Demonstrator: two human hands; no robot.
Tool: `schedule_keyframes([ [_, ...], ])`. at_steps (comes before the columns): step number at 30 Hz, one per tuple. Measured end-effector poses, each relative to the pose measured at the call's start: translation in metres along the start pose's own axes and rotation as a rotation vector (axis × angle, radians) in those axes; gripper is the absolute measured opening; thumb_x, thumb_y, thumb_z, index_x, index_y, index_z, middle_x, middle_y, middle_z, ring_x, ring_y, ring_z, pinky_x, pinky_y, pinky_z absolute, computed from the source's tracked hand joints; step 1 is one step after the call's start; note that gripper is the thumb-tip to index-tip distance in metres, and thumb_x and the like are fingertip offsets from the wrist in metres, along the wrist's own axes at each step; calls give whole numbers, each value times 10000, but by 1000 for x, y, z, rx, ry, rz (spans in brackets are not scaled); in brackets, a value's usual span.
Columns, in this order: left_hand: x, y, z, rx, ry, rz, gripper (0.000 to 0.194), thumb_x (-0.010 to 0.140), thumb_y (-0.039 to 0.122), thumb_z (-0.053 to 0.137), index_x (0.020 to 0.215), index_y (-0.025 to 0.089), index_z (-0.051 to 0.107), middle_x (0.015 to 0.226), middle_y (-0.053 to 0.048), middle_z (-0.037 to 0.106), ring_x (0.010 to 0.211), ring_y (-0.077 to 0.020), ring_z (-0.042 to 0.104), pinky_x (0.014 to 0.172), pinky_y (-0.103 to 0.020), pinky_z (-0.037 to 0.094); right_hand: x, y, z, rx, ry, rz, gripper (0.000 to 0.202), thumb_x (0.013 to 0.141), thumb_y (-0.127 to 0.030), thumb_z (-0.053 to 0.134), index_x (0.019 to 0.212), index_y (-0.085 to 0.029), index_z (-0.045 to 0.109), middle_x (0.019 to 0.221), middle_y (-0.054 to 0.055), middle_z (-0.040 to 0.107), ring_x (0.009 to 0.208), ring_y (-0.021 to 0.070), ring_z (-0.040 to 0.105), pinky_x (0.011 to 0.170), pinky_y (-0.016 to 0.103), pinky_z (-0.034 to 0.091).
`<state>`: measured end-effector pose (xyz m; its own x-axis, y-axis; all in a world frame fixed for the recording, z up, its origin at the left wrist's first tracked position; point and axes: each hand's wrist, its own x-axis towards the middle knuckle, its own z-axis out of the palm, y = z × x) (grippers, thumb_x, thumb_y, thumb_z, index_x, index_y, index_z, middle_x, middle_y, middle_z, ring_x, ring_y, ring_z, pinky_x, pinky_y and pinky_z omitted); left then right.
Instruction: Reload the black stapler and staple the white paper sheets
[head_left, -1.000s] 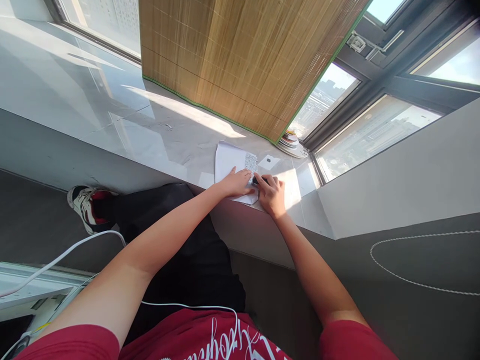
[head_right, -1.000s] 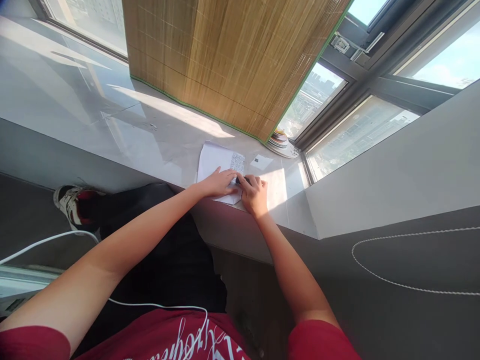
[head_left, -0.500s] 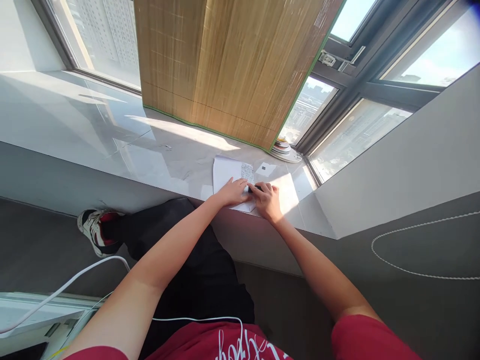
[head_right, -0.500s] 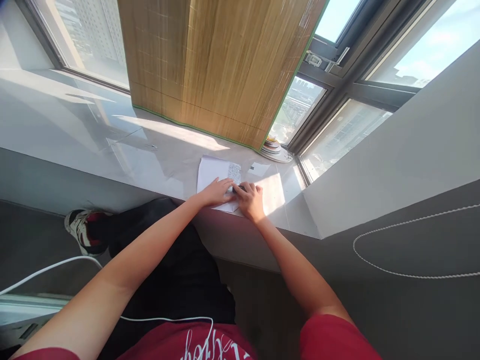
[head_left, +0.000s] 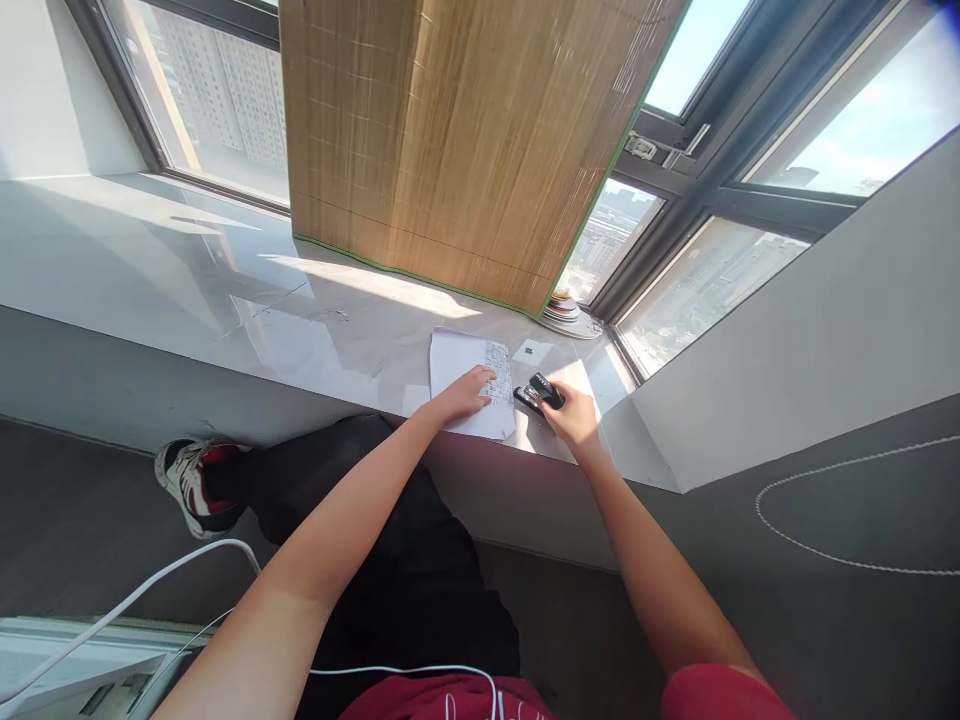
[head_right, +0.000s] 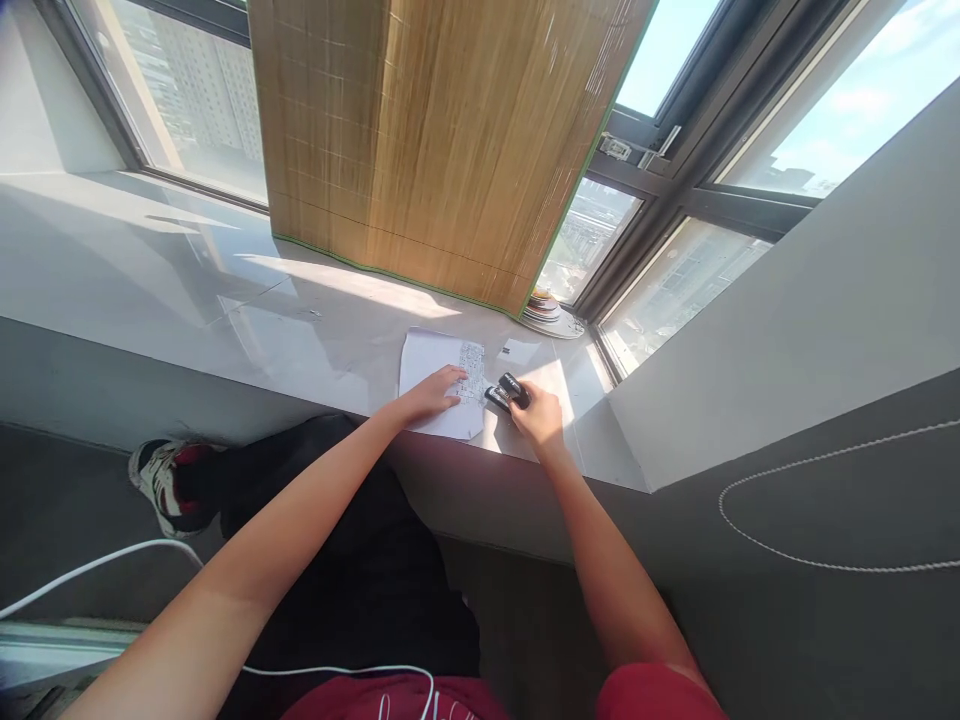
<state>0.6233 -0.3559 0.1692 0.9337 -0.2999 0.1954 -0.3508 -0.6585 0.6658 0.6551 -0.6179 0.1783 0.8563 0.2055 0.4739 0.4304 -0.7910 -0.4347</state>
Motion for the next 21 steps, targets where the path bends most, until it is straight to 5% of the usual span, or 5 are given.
schedule_keyframes([
  [3,-1,0,-3,-111,163,-49,482,885,68,483,1299,186,699,1460,-118,624,1347,-239,615,1182,-406,486,9,-8,-8,19,130,63,228,853,-454,671,904,-234,702,790,81,711,735,268,633,695,391,482],
  [6,-4,0,-13,-201,434,-53,534,820,-31,341,1025,207,772,1240,-68,716,1173,-198,674,1078,-370,531,23,-40,3,86,248,52,201,922,-415,605,975,-224,640,877,84,713,773,252,625,730,379,468],
  [12,-16,-5,-39,-143,957,-146,333,746,-23,378,586,224,534,723,-39,599,728,-186,591,739,-313,488,61,-124,75,96,6,-13,70,926,-259,591,978,-237,549,1000,103,694,924,277,626,786,364,449],
  [16,-20,-4,-41,-89,937,-129,311,724,-21,405,551,229,470,674,-28,559,674,-182,541,685,-304,432,70,-142,105,28,-113,3,106,933,-212,613,993,-248,533,1051,106,694,941,279,626,768,349,438],
  [21,-18,1,-35,-85,886,-101,307,707,-25,401,541,228,452,676,-37,553,662,-182,530,663,-314,417,54,-107,96,-20,-88,24,130,960,-210,586,1085,-228,554,1172,135,684,1040,287,627,809,359,460],
])
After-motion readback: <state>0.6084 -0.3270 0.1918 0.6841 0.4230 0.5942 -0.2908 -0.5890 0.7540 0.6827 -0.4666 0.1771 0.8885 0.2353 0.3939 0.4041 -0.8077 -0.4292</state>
